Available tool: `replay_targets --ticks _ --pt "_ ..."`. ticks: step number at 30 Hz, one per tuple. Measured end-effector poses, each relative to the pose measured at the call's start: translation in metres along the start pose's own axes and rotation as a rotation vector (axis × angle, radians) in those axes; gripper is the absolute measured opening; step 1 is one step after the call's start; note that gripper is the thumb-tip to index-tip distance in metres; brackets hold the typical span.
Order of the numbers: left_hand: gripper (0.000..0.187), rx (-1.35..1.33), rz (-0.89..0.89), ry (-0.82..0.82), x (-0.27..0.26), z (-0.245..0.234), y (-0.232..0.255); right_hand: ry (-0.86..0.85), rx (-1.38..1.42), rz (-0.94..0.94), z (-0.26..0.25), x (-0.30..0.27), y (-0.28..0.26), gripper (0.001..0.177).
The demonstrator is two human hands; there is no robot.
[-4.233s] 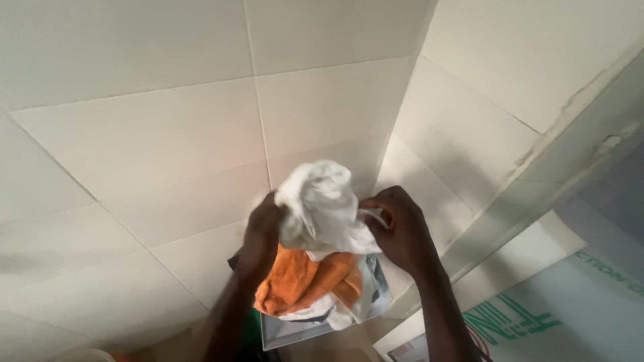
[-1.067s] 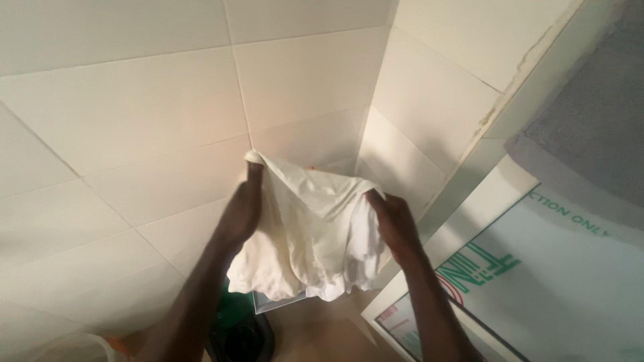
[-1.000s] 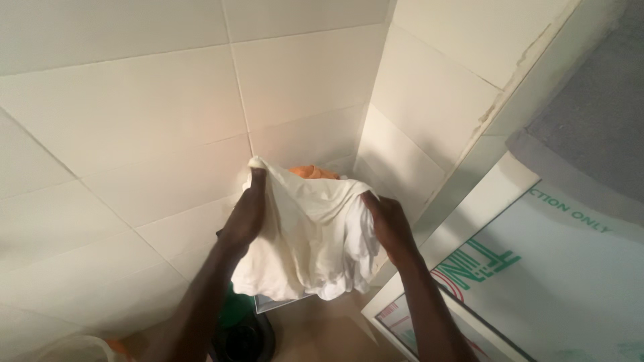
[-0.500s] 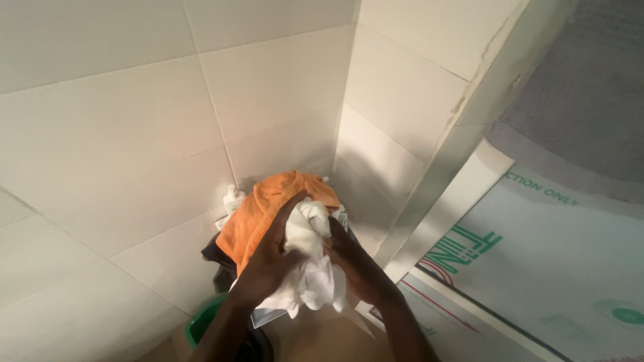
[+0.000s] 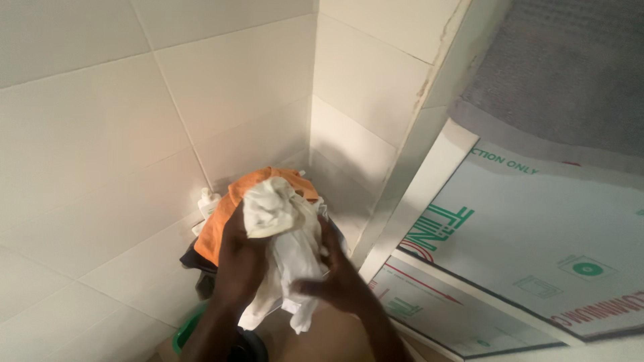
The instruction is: The person loads several pieces of laundry into a top-loading washing machine. They pick up items one by one from a nearby surface, shake them out, and place them into the machine's basin.
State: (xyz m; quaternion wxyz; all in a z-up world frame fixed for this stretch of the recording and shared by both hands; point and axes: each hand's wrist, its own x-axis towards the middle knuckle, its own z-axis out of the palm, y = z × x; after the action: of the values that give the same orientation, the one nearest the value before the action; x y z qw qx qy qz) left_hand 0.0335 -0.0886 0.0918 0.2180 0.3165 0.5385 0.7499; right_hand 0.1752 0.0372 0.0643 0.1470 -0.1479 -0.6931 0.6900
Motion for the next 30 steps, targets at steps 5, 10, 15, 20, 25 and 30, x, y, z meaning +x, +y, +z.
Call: replay_targets --ticks 5,10,15,20,25,30 --pt "0.044 0.776 0.455 0.047 -0.007 -0.017 -0.013 0.023 -0.045 0.057 -0.008 -0.001 0.052 0.103" --pt "0.038 -0.283 -0.163 0.127 0.012 -0.007 -0.043 0.151 -0.104 0.163 -0.036 -0.006 0.096 0.1" --pt "0.061 0.227 -0.215 -0.062 -0.015 0.018 -0.102 0.322 -0.122 0.237 -0.074 -0.05 0.129 0.098" --pt "0.077 0.458 -0.298 -0.32 -0.055 0.077 -0.159 0.518 -0.133 0.294 -0.116 -0.124 0.152 0.095" --pt "0.072 0.195 -0.463 -0.643 -0.097 0.166 -0.157 0.766 -0.135 0.32 -0.157 -0.217 0.16 0.093" --pt "0.067 0.008 -0.57 -0.901 -0.148 0.252 -0.152 1.036 -0.134 0.34 -0.181 -0.331 0.172 0.091"
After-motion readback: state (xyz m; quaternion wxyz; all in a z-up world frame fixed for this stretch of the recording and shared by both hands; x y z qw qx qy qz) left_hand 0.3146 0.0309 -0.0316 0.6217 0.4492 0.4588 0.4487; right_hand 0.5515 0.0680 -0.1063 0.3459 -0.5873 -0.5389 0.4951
